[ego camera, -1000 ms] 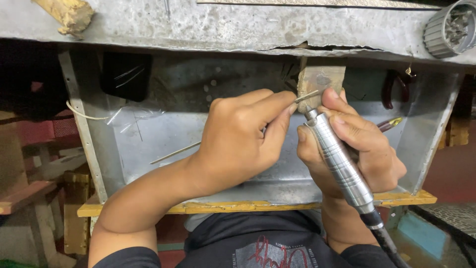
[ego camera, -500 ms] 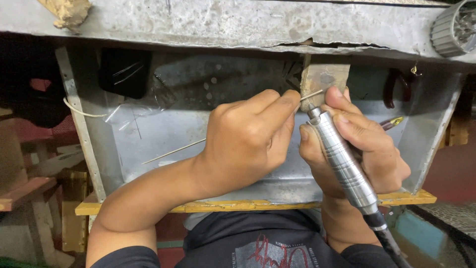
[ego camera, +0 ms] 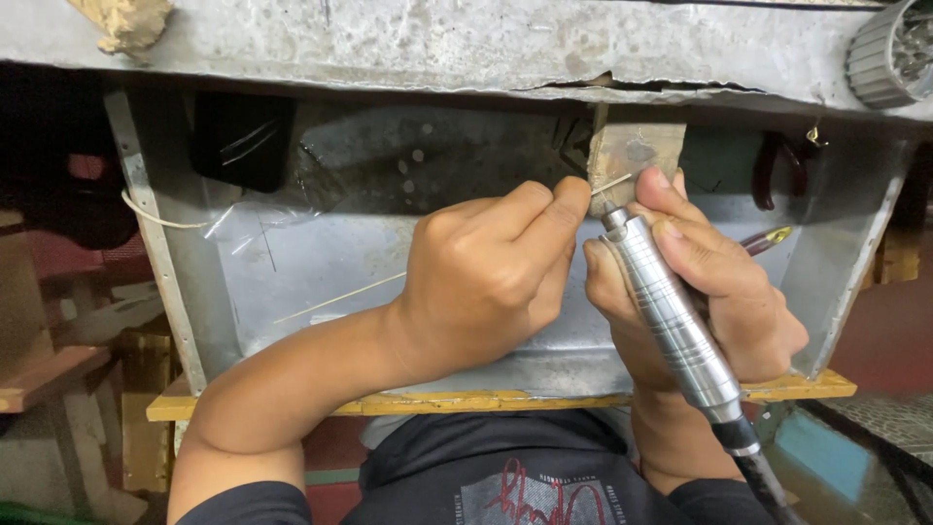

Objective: A person uses a rotary tool to polish or sand a thin metal wire on a jeweler's bench pin.

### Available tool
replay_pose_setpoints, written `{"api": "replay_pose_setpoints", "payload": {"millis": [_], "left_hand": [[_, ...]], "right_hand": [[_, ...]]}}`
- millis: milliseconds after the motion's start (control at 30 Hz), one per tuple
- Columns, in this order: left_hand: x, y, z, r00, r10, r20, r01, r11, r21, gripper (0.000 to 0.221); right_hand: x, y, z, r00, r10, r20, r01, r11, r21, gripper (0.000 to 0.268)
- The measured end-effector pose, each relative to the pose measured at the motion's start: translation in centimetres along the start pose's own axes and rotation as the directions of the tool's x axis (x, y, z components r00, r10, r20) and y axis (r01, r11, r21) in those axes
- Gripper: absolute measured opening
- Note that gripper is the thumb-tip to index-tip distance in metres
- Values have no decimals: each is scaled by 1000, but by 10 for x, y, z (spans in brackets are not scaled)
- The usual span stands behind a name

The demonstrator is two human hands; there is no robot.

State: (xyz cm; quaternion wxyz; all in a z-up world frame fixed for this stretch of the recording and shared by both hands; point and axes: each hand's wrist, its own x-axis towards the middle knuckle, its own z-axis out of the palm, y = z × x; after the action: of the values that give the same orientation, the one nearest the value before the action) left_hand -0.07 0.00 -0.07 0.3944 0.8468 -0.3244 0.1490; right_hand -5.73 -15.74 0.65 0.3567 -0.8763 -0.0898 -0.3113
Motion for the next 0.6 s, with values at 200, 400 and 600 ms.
{"api": "replay_pose_setpoints", "payload": {"millis": [200, 400, 600], "left_hand": [[-1, 1, 0, 1000, 10, -6, -9, 999, 32, 24], [0, 3, 0, 999, -19, -39, 20, 999, 29, 25], [5, 5, -6, 995, -104, -8, 103, 990, -99, 18]], "right_hand": [[1, -1, 2, 1000, 8, -16, -8, 999, 45, 49], [-1, 2, 4, 999, -7, -53, 8, 1000, 9, 43], [0, 3, 3, 998, -16, -58, 18, 999, 26, 38]]}}
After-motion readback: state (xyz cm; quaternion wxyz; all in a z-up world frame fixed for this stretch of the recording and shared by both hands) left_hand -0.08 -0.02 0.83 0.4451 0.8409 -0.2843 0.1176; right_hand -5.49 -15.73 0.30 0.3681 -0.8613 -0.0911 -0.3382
